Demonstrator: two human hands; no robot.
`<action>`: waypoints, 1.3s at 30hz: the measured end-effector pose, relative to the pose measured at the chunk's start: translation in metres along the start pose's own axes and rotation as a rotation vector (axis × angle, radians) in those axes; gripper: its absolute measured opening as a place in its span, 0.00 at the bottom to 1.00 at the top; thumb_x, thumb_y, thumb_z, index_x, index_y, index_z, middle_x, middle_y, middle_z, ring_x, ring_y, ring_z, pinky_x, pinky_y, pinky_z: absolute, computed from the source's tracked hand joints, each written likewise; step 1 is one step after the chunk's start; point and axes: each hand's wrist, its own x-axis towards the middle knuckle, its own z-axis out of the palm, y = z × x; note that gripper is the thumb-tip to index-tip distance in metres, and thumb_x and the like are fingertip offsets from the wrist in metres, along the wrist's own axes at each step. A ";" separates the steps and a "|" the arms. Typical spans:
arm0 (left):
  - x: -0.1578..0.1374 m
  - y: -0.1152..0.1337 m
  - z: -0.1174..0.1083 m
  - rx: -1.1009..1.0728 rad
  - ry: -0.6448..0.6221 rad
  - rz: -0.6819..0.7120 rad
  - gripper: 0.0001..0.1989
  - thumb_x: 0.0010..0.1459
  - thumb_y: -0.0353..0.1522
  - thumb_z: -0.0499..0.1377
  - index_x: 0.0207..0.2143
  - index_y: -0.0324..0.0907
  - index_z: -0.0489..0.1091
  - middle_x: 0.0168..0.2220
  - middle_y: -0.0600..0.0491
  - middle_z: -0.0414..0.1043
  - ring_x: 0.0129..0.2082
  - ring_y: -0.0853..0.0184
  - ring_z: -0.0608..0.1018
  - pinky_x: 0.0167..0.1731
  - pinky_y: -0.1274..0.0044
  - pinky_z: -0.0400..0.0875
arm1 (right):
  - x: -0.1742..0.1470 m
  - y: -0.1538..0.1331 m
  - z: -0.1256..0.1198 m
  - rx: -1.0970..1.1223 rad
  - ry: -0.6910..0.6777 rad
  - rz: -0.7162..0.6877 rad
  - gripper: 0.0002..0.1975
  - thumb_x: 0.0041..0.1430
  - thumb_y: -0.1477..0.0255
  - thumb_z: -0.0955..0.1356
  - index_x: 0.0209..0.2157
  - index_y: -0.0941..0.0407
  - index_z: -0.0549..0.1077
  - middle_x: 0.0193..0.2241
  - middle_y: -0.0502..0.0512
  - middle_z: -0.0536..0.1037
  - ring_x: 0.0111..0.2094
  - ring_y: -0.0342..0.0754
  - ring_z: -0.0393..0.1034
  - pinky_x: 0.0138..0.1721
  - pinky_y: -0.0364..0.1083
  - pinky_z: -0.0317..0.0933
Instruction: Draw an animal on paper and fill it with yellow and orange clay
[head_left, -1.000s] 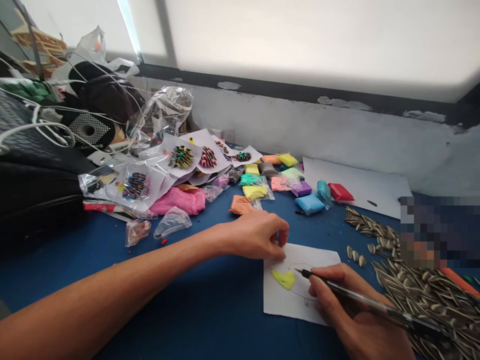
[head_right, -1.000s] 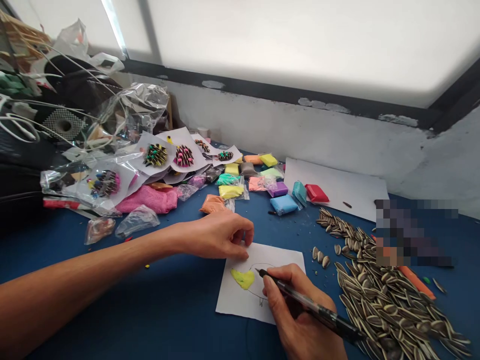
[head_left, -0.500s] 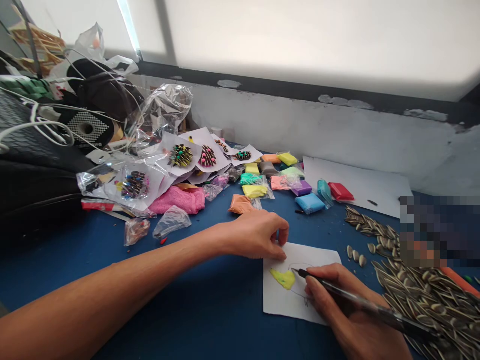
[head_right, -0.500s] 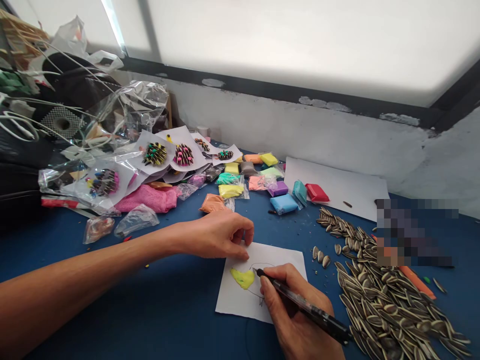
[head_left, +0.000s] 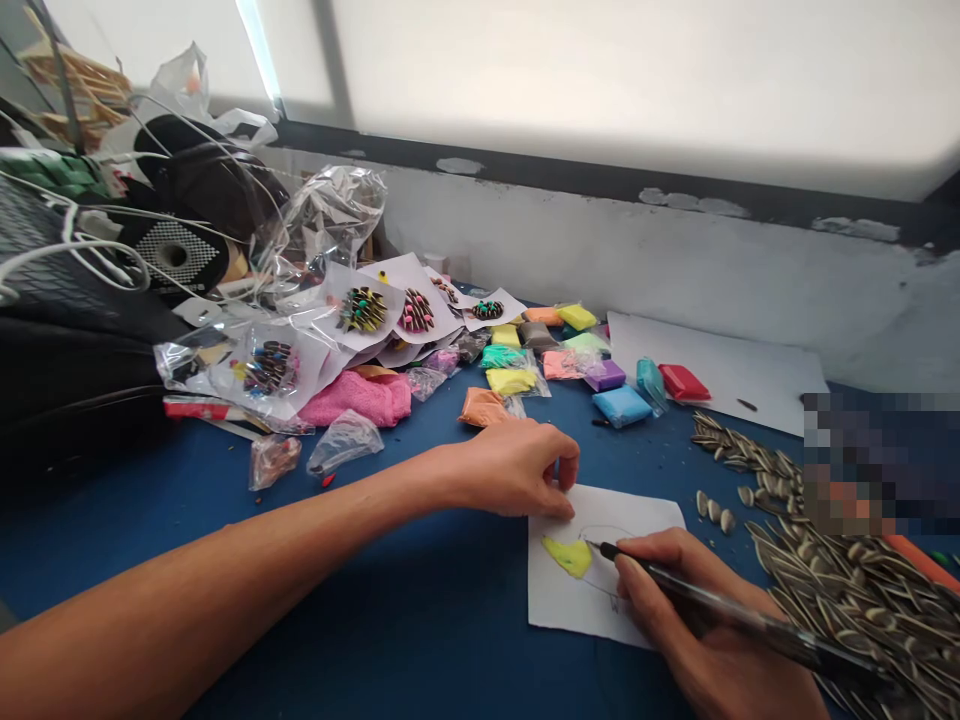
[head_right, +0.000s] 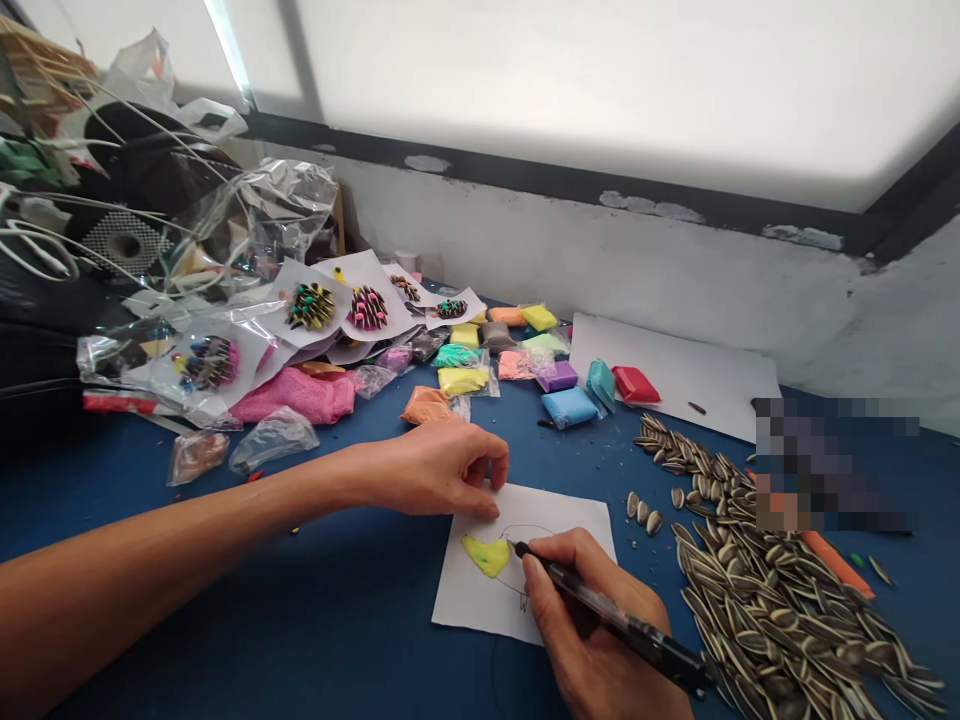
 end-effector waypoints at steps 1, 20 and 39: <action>0.000 0.000 0.000 -0.001 -0.001 -0.001 0.10 0.49 0.36 0.65 0.32 0.41 0.72 0.28 0.57 0.72 0.26 0.71 0.71 0.25 0.80 0.59 | 0.000 0.001 0.000 -0.005 -0.005 -0.009 0.04 0.61 0.68 0.67 0.31 0.49 0.73 0.22 0.41 0.75 0.21 0.39 0.71 0.22 0.34 0.63; 0.001 -0.002 0.001 -0.017 -0.005 -0.001 0.10 0.48 0.37 0.65 0.32 0.41 0.71 0.26 0.58 0.71 0.26 0.72 0.71 0.24 0.80 0.59 | 0.001 0.003 0.001 -0.069 -0.001 0.041 0.06 0.61 0.63 0.67 0.33 0.50 0.73 0.23 0.43 0.76 0.20 0.40 0.70 0.20 0.37 0.62; 0.001 -0.003 0.001 -0.002 -0.009 -0.002 0.11 0.49 0.38 0.64 0.33 0.41 0.72 0.29 0.56 0.72 0.26 0.71 0.71 0.24 0.79 0.58 | -0.003 0.007 -0.004 -0.120 0.050 0.036 0.06 0.60 0.63 0.67 0.34 0.50 0.74 0.28 0.45 0.80 0.26 0.44 0.77 0.23 0.38 0.68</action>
